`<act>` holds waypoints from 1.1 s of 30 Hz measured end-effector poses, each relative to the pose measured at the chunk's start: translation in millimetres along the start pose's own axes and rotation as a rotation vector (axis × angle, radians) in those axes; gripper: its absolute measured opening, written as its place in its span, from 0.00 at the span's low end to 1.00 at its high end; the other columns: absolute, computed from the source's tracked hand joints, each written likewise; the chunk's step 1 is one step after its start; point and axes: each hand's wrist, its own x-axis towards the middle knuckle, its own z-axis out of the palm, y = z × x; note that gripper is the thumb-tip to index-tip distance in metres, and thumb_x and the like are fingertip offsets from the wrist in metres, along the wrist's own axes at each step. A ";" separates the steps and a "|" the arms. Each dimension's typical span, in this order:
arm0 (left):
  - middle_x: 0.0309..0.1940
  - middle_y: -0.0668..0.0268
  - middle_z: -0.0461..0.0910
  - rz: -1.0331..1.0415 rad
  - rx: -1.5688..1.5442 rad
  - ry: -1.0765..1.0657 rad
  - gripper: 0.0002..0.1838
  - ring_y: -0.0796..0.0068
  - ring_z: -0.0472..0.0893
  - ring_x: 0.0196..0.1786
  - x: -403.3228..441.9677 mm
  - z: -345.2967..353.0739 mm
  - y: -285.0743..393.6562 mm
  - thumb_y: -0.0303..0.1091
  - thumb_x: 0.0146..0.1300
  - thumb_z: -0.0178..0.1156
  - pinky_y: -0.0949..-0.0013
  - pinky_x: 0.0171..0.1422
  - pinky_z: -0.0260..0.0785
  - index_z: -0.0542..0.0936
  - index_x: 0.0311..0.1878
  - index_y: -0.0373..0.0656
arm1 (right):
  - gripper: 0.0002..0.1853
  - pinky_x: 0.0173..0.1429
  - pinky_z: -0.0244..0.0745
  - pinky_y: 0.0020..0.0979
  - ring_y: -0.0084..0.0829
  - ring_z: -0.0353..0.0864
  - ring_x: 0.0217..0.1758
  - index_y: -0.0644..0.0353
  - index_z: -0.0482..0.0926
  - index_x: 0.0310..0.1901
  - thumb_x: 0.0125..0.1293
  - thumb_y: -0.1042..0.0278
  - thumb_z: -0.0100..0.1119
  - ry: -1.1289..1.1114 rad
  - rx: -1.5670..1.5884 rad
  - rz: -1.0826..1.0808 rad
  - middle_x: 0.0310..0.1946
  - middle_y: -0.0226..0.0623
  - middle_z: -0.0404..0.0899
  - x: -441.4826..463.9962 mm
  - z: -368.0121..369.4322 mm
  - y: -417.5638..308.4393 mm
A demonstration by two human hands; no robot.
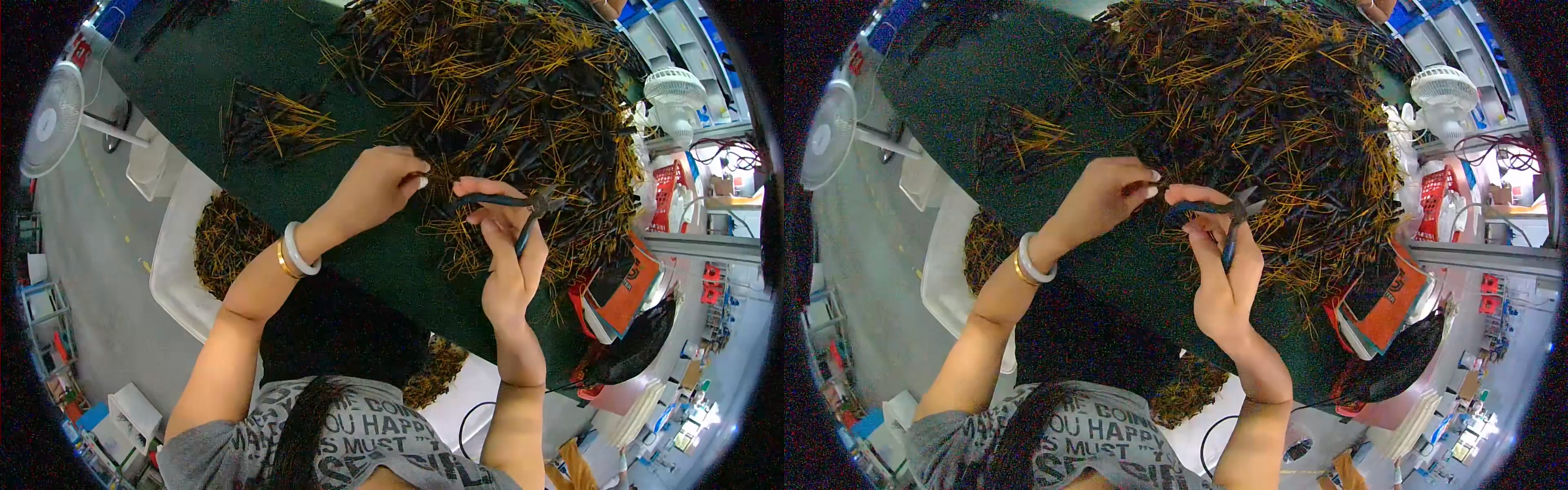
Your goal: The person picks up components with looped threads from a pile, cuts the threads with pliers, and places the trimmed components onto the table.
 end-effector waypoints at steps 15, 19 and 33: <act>0.33 0.63 0.79 -0.229 -0.789 0.225 0.09 0.82 0.76 0.29 -33.6 -53.7 50.9 0.21 0.64 0.56 0.80 0.31 0.67 0.80 0.45 0.31 | 0.12 0.35 0.69 0.25 0.26 0.72 0.27 0.64 0.78 0.45 0.60 0.72 0.63 -0.243 -0.287 0.152 0.29 0.37 0.77 -18.2 33.7 24.6; 0.24 0.64 0.81 -0.397 -1.026 0.287 0.08 0.84 0.75 0.19 -35.6 -56.1 45.1 0.27 0.63 0.58 0.81 0.21 0.62 0.82 0.40 0.31 | 0.10 0.40 0.72 0.26 0.21 0.77 0.34 0.64 0.79 0.44 0.63 0.69 0.60 -0.396 -0.046 0.318 0.31 0.32 0.80 -24.9 33.9 25.3; 0.23 0.57 0.81 -0.456 -1.346 0.319 0.09 0.83 0.68 0.13 -48.7 -41.0 36.9 0.28 0.60 0.58 0.81 0.17 0.57 0.83 0.35 0.32 | 0.11 0.46 0.72 0.23 0.17 0.77 0.38 0.64 0.77 0.49 0.67 0.70 0.56 -0.491 0.205 0.412 0.32 0.30 0.80 -33.4 44.9 23.2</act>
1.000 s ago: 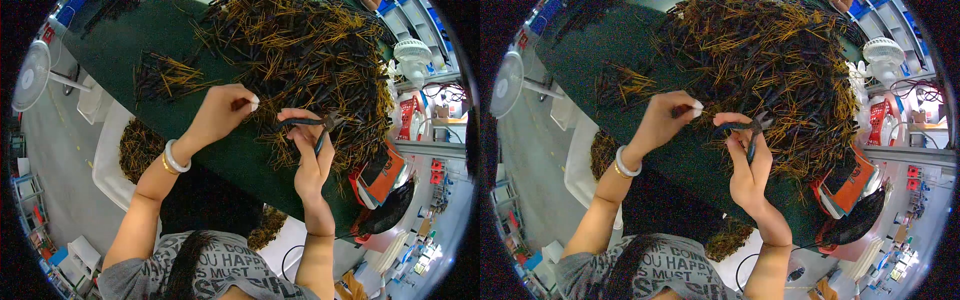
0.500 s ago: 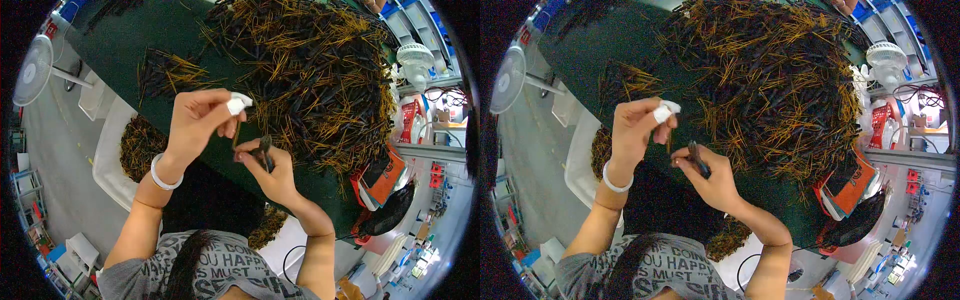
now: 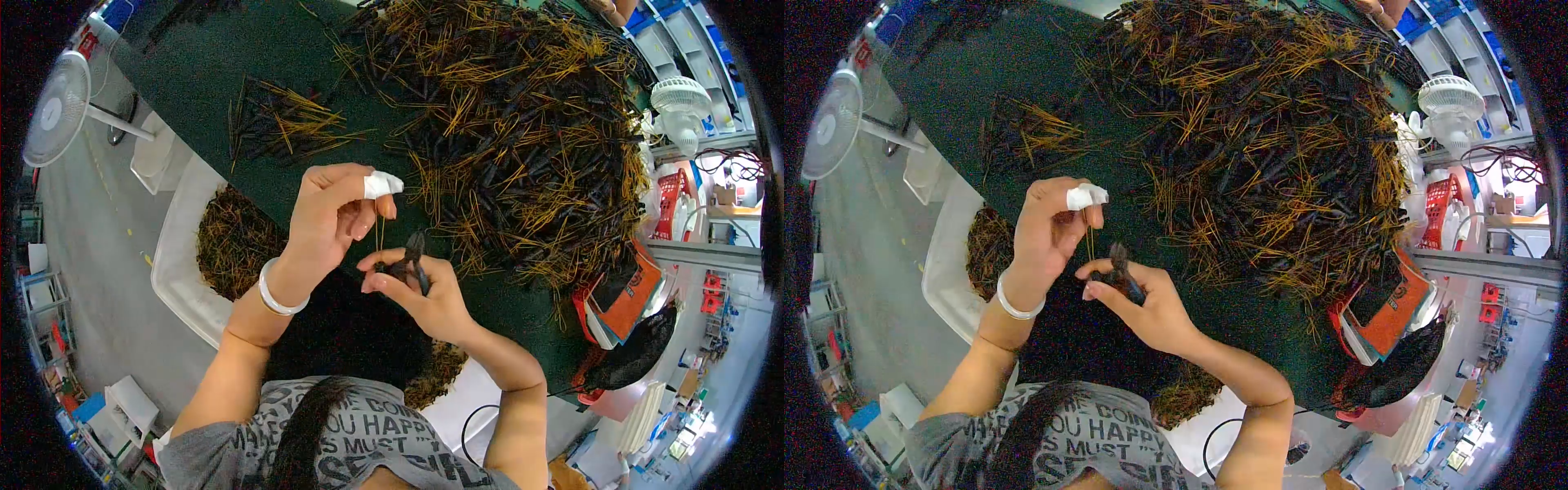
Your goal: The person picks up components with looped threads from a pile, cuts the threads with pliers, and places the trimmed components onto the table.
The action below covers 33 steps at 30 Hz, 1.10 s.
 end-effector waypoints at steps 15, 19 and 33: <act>0.34 0.59 0.80 0.086 -0.081 -0.293 0.22 0.84 0.71 0.25 4.2 -8.3 -14.6 0.42 0.65 0.58 0.82 0.28 0.63 0.78 0.52 0.32 | 0.16 0.42 0.66 0.22 0.20 0.75 0.37 0.65 0.75 0.53 0.65 0.70 0.54 -0.101 0.204 0.200 0.32 0.32 0.79 -1.9 -11.5 -22.3; 0.35 0.61 0.79 0.056 -0.047 -0.290 0.20 0.85 0.71 0.24 4.3 -10.4 -9.6 0.41 0.66 0.57 0.83 0.27 0.62 0.78 0.52 0.32 | 0.16 0.44 0.67 0.23 0.21 0.75 0.37 0.65 0.75 0.53 0.65 0.70 0.54 -0.088 0.214 0.194 0.32 0.32 0.78 -2.3 -10.8 -23.4; 0.30 0.61 0.79 -0.024 -0.077 -0.226 0.12 0.84 0.70 0.23 -3.7 -2.8 -0.6 0.31 0.66 0.56 0.83 0.24 0.59 0.82 0.42 0.32 | 0.13 0.47 0.72 0.22 0.18 0.77 0.38 0.65 0.77 0.51 0.67 0.70 0.56 -0.134 0.211 0.186 0.32 0.30 0.80 -3.6 -3.6 -14.1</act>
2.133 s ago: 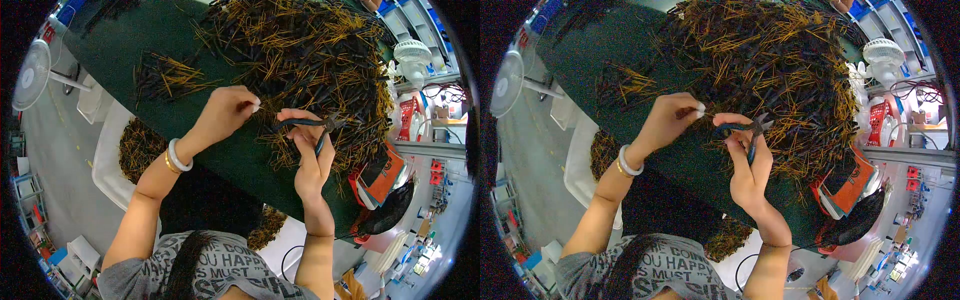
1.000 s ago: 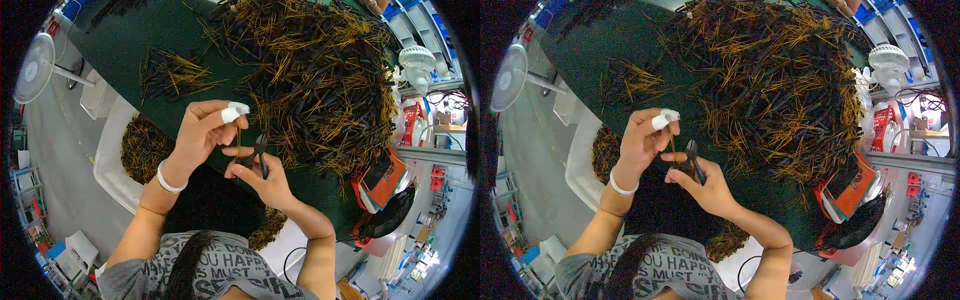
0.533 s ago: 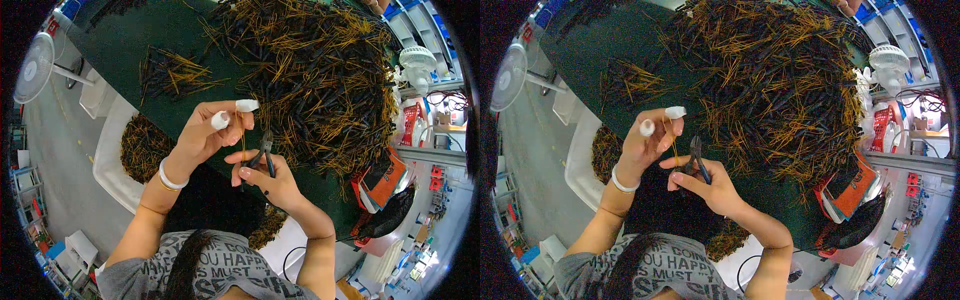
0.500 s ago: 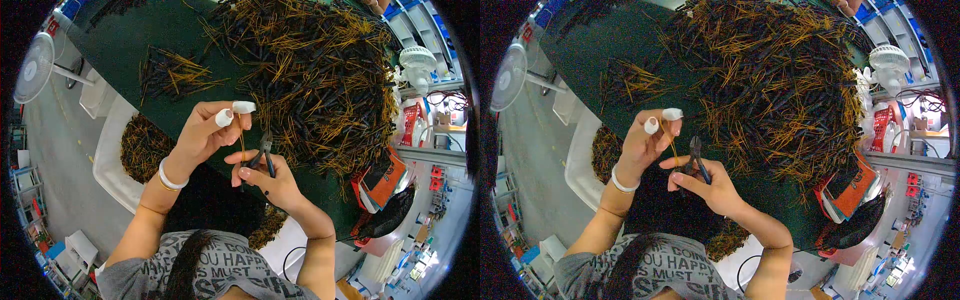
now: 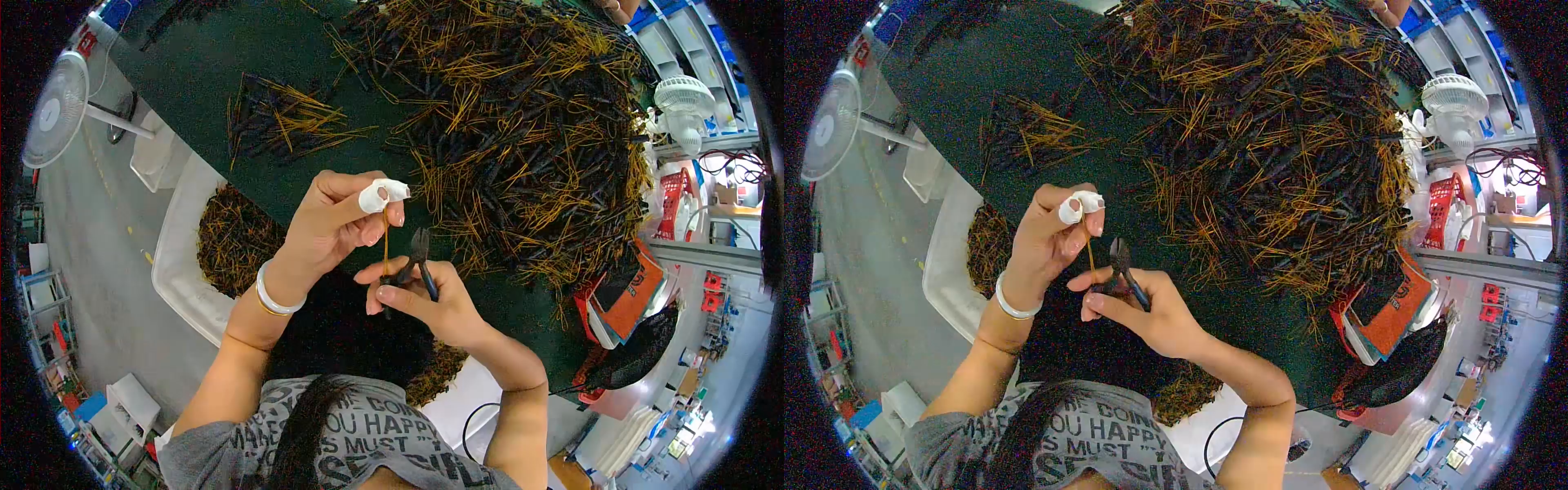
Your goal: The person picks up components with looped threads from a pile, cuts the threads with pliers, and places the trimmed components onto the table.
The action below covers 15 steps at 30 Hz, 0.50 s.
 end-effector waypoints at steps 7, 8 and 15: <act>0.24 0.60 0.80 0.057 0.099 0.127 0.11 0.86 0.68 0.15 -9.6 19.7 3.2 0.29 0.67 0.53 0.82 0.17 0.55 0.82 0.43 0.32 | 0.12 0.49 0.71 0.24 0.20 0.76 0.40 0.65 0.77 0.49 0.67 0.70 0.56 0.034 -0.155 -0.113 0.36 0.32 0.80 -3.3 4.1 -0.4; 0.23 0.60 0.80 -0.025 0.081 0.149 0.12 0.86 0.66 0.12 -11.5 26.2 7.8 0.30 0.68 0.53 0.81 0.15 0.53 0.82 0.43 0.32 | 0.12 0.48 0.70 0.25 0.20 0.75 0.39 0.65 0.77 0.48 0.67 0.70 0.57 0.093 -0.296 -0.203 0.37 0.32 0.79 -5.4 3.8 -1.8; 0.21 0.68 0.79 -0.157 0.406 -0.062 0.08 0.89 0.68 0.16 -19.5 34.0 11.3 0.27 0.63 0.57 0.83 0.19 0.57 0.82 0.38 0.33 | 0.22 0.50 0.71 0.30 0.38 0.77 0.45 0.65 0.71 0.55 0.57 0.87 0.50 0.363 -0.645 -0.514 0.42 0.45 0.73 -0.1 -11.0 -1.3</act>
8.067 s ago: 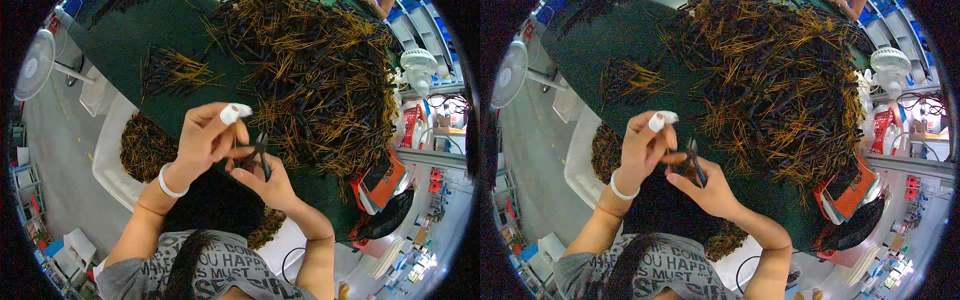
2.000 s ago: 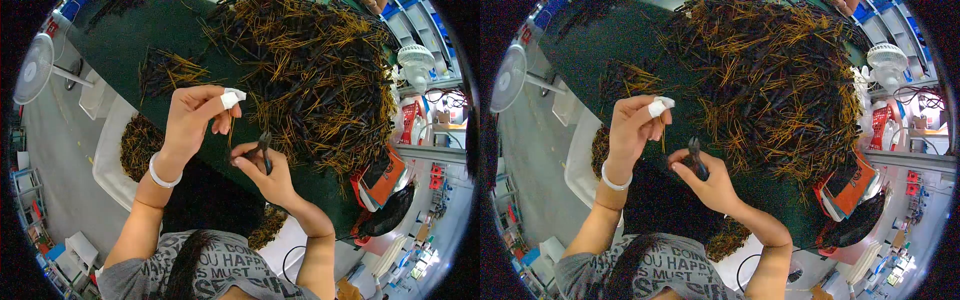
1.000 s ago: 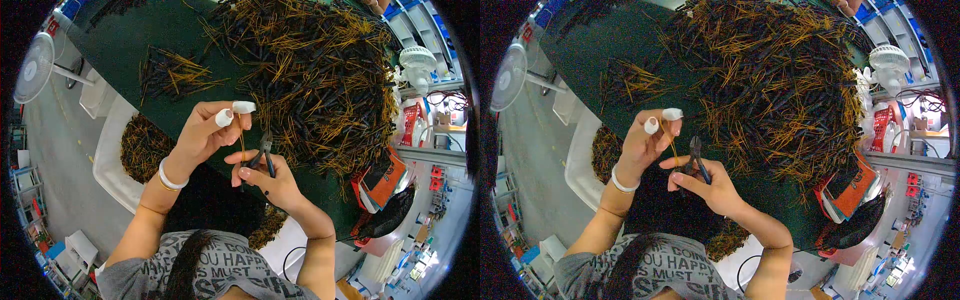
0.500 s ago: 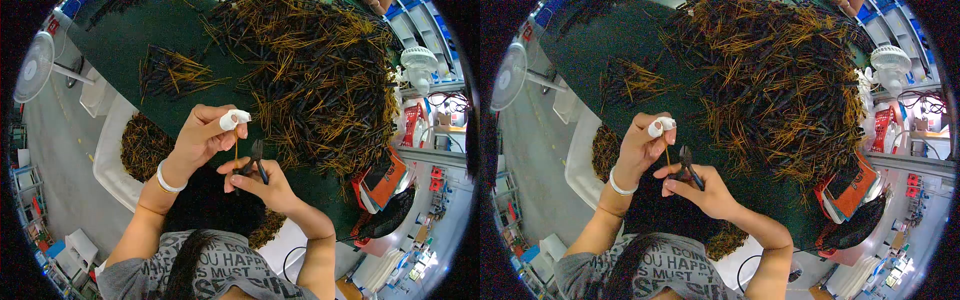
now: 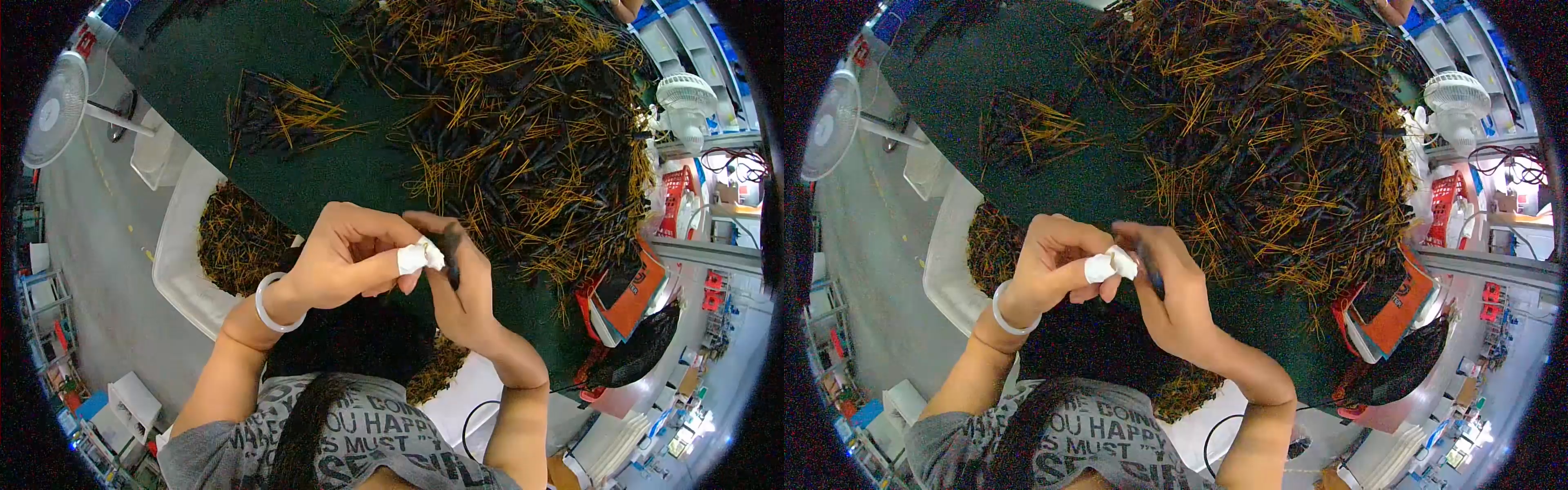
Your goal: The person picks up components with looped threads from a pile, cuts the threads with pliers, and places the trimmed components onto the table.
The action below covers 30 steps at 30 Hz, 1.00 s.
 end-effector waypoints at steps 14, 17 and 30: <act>0.17 0.69 0.77 -0.166 0.006 0.028 0.08 0.90 0.66 0.16 -0.6 -3.1 12.1 0.29 0.55 0.58 0.83 0.18 0.54 0.81 0.27 0.35 | 0.32 0.60 0.69 0.42 0.54 0.70 0.59 0.67 0.65 0.58 0.46 0.88 0.56 -0.148 -0.313 -0.179 0.58 0.53 0.68 10.5 -10.4 -1.6; 0.17 0.69 0.77 -0.175 -0.020 0.055 0.08 0.90 0.65 0.15 -0.9 -1.2 13.5 0.29 0.54 0.57 0.82 0.18 0.54 0.81 0.27 0.34 | 0.29 0.57 0.71 0.41 0.52 0.73 0.56 0.67 0.68 0.54 0.45 0.87 0.56 -0.126 -0.308 -0.198 0.54 0.51 0.71 9.1 -9.0 2.4; 0.22 0.71 0.79 -0.132 0.279 0.225 0.08 0.90 0.70 0.22 4.3 -11.8 10.2 0.29 0.62 0.59 0.83 0.24 0.59 0.83 0.38 0.34 | 0.15 0.48 0.71 0.30 0.38 0.78 0.42 0.65 0.73 0.50 0.61 0.82 0.46 0.004 -0.050 0.086 0.42 0.46 0.77 7.5 -1.4 -1.4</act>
